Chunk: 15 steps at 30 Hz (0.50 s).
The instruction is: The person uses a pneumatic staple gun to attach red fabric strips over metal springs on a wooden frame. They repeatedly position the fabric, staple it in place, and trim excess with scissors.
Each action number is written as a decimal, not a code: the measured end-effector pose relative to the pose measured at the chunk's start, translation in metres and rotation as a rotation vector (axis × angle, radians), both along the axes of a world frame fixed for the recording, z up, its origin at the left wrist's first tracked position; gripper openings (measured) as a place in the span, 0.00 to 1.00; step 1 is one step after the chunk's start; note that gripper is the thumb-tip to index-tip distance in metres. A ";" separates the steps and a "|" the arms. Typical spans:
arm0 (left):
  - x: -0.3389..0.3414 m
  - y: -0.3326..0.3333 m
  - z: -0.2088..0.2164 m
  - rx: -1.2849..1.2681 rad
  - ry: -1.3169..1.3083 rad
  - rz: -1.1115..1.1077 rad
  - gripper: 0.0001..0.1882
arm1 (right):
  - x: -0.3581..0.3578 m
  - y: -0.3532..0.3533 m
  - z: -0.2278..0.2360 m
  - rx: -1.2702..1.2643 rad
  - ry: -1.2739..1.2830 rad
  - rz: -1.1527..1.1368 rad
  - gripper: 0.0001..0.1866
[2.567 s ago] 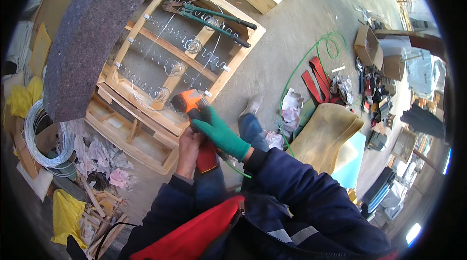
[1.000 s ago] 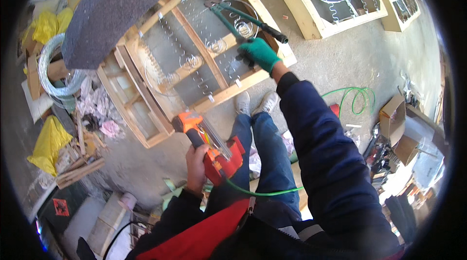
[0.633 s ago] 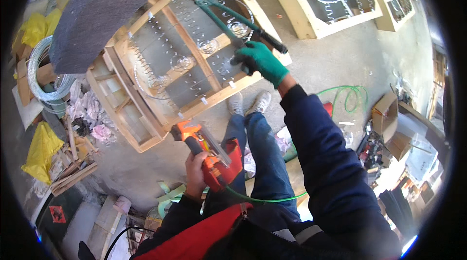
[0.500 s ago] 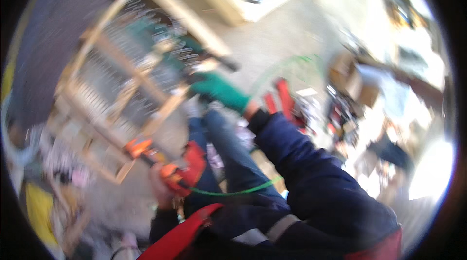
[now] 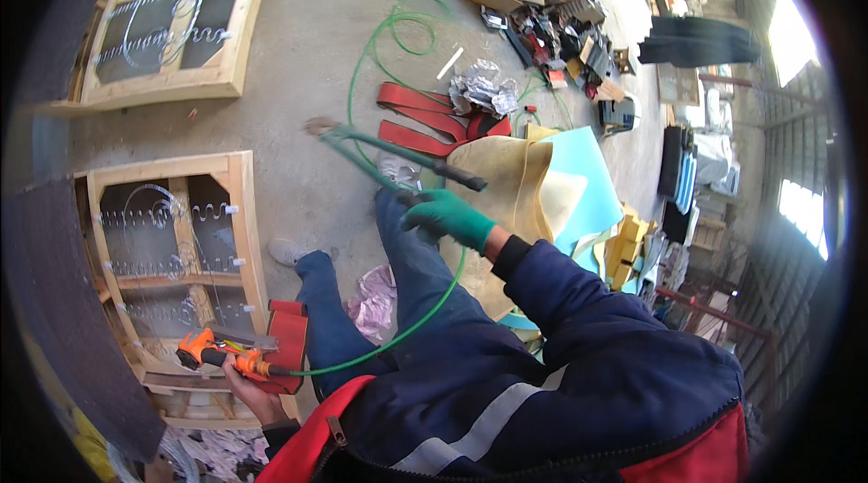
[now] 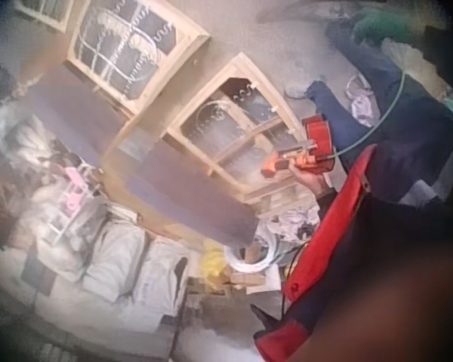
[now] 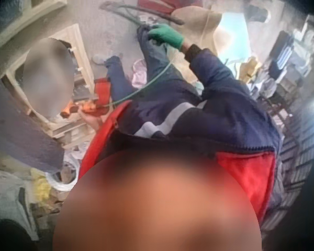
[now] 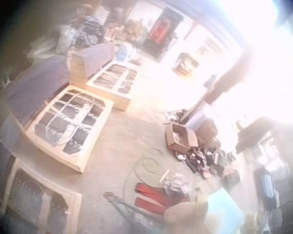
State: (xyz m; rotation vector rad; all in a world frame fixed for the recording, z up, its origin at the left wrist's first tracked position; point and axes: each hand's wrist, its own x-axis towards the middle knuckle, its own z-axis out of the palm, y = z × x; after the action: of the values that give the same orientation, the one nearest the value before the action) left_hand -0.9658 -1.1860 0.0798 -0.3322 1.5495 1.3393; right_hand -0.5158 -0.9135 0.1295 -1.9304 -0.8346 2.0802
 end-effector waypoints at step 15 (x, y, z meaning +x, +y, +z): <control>0.261 0.230 0.011 -0.193 0.047 -0.325 0.12 | 0.520 0.100 -0.124 -0.027 -0.164 -0.758 0.21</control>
State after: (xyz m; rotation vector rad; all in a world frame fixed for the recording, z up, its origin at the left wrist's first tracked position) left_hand -0.7052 -0.9557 0.0908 -0.1594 1.6940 0.9545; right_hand 0.0040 -0.8135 0.0051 -2.0122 -0.0477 1.4931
